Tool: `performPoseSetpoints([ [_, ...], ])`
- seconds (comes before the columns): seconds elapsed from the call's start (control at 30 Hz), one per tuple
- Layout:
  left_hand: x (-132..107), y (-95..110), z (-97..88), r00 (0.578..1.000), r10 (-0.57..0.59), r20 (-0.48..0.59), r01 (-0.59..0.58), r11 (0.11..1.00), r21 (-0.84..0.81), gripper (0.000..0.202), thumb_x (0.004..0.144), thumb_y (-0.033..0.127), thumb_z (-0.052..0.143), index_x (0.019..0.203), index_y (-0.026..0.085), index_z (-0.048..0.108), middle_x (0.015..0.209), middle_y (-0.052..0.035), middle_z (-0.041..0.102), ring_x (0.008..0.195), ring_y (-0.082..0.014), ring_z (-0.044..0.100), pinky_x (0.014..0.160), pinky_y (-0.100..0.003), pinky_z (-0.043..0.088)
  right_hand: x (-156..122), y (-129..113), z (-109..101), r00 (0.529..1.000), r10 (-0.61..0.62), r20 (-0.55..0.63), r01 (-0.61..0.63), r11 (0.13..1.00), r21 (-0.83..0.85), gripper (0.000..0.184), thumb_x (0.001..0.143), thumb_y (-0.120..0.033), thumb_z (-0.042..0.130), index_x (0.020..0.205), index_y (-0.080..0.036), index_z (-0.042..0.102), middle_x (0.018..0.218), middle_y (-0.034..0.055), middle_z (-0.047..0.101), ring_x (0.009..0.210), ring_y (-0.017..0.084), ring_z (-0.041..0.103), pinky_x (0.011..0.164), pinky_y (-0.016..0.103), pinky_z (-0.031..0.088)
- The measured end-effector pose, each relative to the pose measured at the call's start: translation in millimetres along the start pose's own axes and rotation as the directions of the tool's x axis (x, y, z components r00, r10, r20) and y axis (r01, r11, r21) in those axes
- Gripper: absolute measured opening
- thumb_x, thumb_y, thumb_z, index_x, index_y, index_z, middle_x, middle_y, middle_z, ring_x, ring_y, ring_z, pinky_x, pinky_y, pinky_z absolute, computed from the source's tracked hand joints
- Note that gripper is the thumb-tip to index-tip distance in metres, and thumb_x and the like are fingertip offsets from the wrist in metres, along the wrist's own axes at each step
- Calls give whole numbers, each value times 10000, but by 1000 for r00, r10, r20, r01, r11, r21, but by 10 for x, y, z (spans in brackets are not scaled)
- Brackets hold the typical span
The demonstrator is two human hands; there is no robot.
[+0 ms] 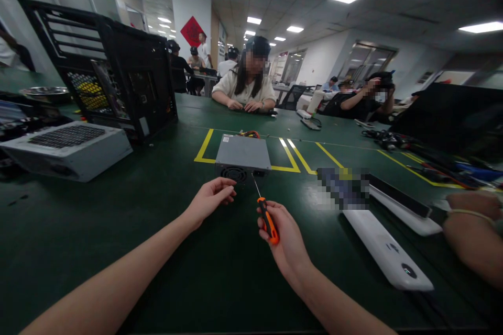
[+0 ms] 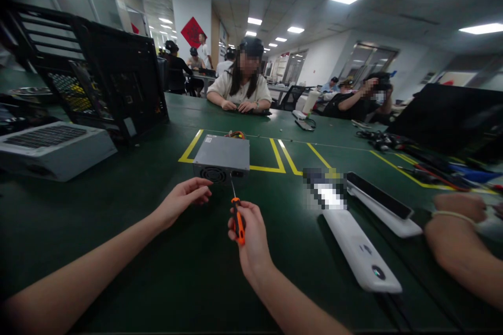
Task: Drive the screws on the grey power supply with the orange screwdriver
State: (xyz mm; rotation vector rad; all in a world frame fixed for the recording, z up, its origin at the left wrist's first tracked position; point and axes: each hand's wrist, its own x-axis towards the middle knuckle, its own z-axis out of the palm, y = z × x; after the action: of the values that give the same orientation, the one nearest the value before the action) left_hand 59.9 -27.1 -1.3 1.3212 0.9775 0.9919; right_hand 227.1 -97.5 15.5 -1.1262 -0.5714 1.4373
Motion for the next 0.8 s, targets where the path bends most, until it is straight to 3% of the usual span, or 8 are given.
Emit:
performPoseSetpoints([
  [0.07,-20,28,9,987,157,-43,-147,974,172,272,769,322,552,993,169,575,852,-43,609,768,-154,567,713,-287,430,-13,-34,-22,997,-71,3,71,995,-71,172,685,-226,561,842,-188,502,768,-3,547,615,111,539,447,205,377],
  [0.17,-34,100,50,902,421,-90,-343,829,442,211,802,279,493,970,190,584,924,-53,590,854,-174,548,784,-307,419,0,-104,-106,974,-223,31,222,928,-298,248,671,-221,580,899,-189,491,857,11,547,685,134,566,512,243,439],
  [0.23,-4,149,89,828,556,-74,-409,688,600,205,813,236,459,974,196,580,976,-65,570,928,-190,522,845,-328,397,16,-160,-181,916,-394,75,379,792,-479,315,670,-231,612,955,-200,482,916,23,558,764,158,579,611,288,473],
  [0.3,71,180,132,771,637,-12,-436,541,719,243,807,195,447,1023,195,559,1056,-76,548,1019,-207,480,919,-358,353,25,-214,-233,805,-579,131,518,578,-631,328,699,-236,606,1001,-213,480,953,33,582,858,175,574,756,340,460],
  [0.43,288,164,227,726,682,90,-421,338,842,391,771,160,476,1161,181,486,1234,-95,473,1149,-237,399,1000,-403,260,28,-262,-199,601,-740,302,620,194,-760,258,785,-288,536,1033,-228,495,966,52,609,879,198,577,797,360,429],
  [0.6,425,74,324,725,678,121,-399,270,876,420,764,176,489,1184,186,484,1251,-96,480,1188,-249,376,1011,-408,214,68,-202,-130,434,-741,512,560,-223,-798,206,838,-279,457,1017,-192,508,934,102,573,737,184,571,584,285,412],
  [0.7,432,39,326,723,681,120,-398,268,877,418,766,173,485,1184,198,486,1249,-89,487,1191,-247,375,1003,-403,213,103,-149,-192,340,-713,613,583,-352,-733,171,833,-197,454,993,-202,515,927,96,576,712,162,560,580,275,421],
  [0.8,440,22,303,719,683,129,-401,256,880,420,769,174,482,1188,204,482,1246,-81,492,1182,-240,385,995,-394,218,130,-119,-262,268,-706,655,638,-379,-670,203,807,-153,491,988,-241,517,964,78,578,831,175,568,670,300,460],
])
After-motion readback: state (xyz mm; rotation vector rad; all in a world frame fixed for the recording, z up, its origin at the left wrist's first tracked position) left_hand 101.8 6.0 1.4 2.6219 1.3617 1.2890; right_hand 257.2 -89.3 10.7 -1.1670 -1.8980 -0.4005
